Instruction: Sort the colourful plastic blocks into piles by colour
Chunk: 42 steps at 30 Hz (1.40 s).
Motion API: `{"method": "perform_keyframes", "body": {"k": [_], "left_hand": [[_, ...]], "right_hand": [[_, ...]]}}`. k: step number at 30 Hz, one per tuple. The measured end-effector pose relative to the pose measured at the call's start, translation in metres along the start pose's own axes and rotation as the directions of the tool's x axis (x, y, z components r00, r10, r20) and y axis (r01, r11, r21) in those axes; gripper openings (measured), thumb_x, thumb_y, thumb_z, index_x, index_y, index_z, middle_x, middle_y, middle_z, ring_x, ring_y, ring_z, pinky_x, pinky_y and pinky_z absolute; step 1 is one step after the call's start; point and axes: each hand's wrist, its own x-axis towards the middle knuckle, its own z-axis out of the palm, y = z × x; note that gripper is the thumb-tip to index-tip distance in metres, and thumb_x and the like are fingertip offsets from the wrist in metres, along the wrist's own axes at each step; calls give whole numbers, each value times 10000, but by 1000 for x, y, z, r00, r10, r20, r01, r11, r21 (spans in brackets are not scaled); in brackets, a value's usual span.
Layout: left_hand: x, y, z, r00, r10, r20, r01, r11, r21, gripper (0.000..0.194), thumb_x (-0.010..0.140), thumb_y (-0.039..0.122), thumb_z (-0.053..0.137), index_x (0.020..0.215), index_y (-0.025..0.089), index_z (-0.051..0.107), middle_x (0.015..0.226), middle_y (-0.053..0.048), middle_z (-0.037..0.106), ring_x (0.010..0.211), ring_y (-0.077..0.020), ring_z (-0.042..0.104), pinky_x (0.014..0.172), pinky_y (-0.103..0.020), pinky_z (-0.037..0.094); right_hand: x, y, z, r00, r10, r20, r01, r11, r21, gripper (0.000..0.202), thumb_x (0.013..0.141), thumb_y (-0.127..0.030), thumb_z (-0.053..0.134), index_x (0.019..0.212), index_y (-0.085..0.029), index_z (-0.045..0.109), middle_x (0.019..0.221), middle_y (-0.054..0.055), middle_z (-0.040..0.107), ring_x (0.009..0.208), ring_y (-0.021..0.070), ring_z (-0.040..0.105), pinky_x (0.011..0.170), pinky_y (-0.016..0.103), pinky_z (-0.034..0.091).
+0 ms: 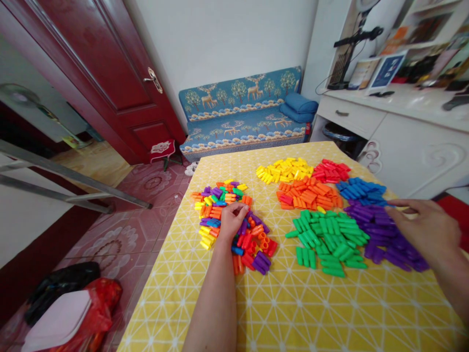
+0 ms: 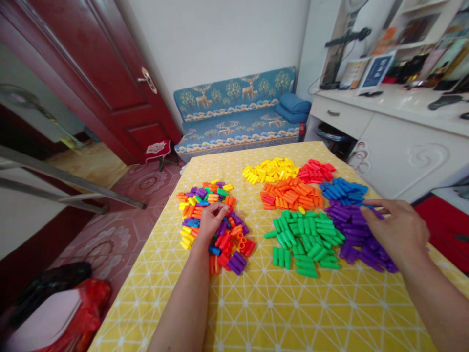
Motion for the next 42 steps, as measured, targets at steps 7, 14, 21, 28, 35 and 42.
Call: {"method": "perform_keyframes", "body": {"k": [7,14,21,28,35,42], "left_hand": [[0,1,0,1000,3,-4,-3,1000,-7,221,815,349,626,747,149,694,699,-21,668,642,-142,586,635,-246,455],[0,-1,-1,1000,10,3,-10,1000,-11,224,823,353,615,764,154,698,706,-23,672,647,-144,590,623,-244,453],[0,1,0,1000,8,-4,-8,1000,4,212,817,342,620,755,154,698,695,-17,669,637,-140,588,625,-243,455],[1,0,0,1000,5,2,-5,1000,6,209,819,336,619,762,150,696,705,-24,672,644,-144,593,626,-245,456],[0,-1,0,1000,5,8,-5,1000,11,223,825,348,612,761,150,694,698,-23,664,636,-142,583,613,-243,447],[1,1,0,1000,10,7,-10,1000,13,219,824,336,615,758,143,692,689,-17,660,626,-131,569,607,-230,436]], "right_hand": [[-10,-80,19,926,-215,312,141,960,243,98,785,-324,645,834,-244,676,809,28,715,728,193,652,646,289,443],[8,-120,41,823,-151,547,238,967,-91,138,730,-362,653,721,-227,683,724,47,690,685,225,630,535,282,342],[26,-129,41,822,-201,533,285,955,-79,207,613,-268,671,812,-249,725,771,51,707,671,214,639,524,263,358],[34,-177,42,641,-376,669,278,926,254,219,614,-161,636,804,-217,729,676,11,684,592,158,604,526,237,395],[17,-219,62,958,-213,189,3,672,741,381,764,-326,613,1100,-145,625,1008,94,684,751,165,655,696,301,519],[-68,-242,65,815,-465,346,68,670,739,209,793,-234,584,985,-176,642,1014,74,679,784,165,653,712,302,531]]}}
